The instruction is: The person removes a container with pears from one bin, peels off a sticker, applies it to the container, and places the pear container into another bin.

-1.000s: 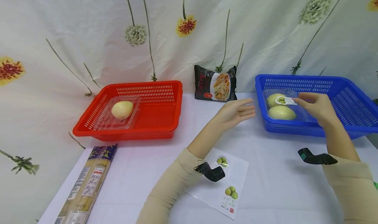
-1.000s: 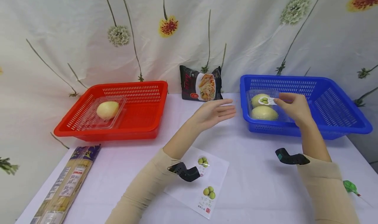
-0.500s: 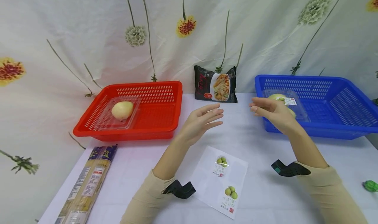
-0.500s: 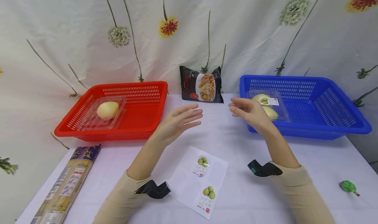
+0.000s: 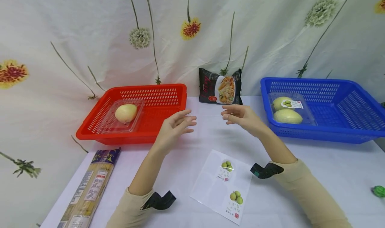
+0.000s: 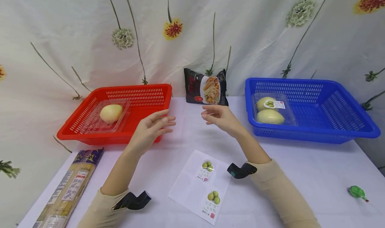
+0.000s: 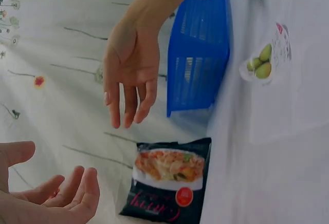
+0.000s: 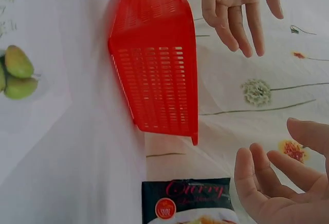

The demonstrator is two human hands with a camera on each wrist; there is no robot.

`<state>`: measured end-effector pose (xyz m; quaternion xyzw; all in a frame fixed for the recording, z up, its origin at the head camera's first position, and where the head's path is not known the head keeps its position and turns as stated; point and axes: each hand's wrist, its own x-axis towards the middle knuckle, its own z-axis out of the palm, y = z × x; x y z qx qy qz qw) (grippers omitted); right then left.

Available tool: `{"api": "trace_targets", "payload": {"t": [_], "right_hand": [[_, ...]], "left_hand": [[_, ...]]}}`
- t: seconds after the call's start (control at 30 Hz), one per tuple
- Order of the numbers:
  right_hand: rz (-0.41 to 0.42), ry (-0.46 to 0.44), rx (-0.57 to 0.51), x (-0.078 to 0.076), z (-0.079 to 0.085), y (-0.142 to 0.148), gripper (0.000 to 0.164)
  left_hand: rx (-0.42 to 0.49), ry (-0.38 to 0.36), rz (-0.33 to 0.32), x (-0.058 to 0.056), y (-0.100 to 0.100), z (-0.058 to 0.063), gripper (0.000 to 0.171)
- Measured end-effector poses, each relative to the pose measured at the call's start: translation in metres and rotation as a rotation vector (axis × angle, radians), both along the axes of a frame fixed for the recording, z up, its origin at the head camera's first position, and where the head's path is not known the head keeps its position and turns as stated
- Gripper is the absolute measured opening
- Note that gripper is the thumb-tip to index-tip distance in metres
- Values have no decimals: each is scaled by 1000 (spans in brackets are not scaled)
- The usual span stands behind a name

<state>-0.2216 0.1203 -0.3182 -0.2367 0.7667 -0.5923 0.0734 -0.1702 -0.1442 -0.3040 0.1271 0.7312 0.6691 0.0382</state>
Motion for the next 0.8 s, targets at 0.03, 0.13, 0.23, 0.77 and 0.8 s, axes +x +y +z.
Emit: {"api": "trace_targets", "payload": {"t": [0.03, 0.13, 0.23, 0.77, 0.8], "right_hand": [[12, -3, -9, -1, 0, -6, 43], [41, -6, -32, -3, 0, -24, 44], [59, -1, -43, -6, 2, -40, 45], [88, -113, -148, -38, 10, -126, 46], [82, -121, -159, -39, 10, -131, 46]], "left_hand": [[-12, 10, 21, 1, -7, 0, 47], [-33, 27, 94, 3, -28, 1, 48], [-44, 37, 168, 6, -49, 2, 49], [148, -45, 487, 14, -143, 7, 57], [154, -49, 506, 13, -148, 7, 58]]}}
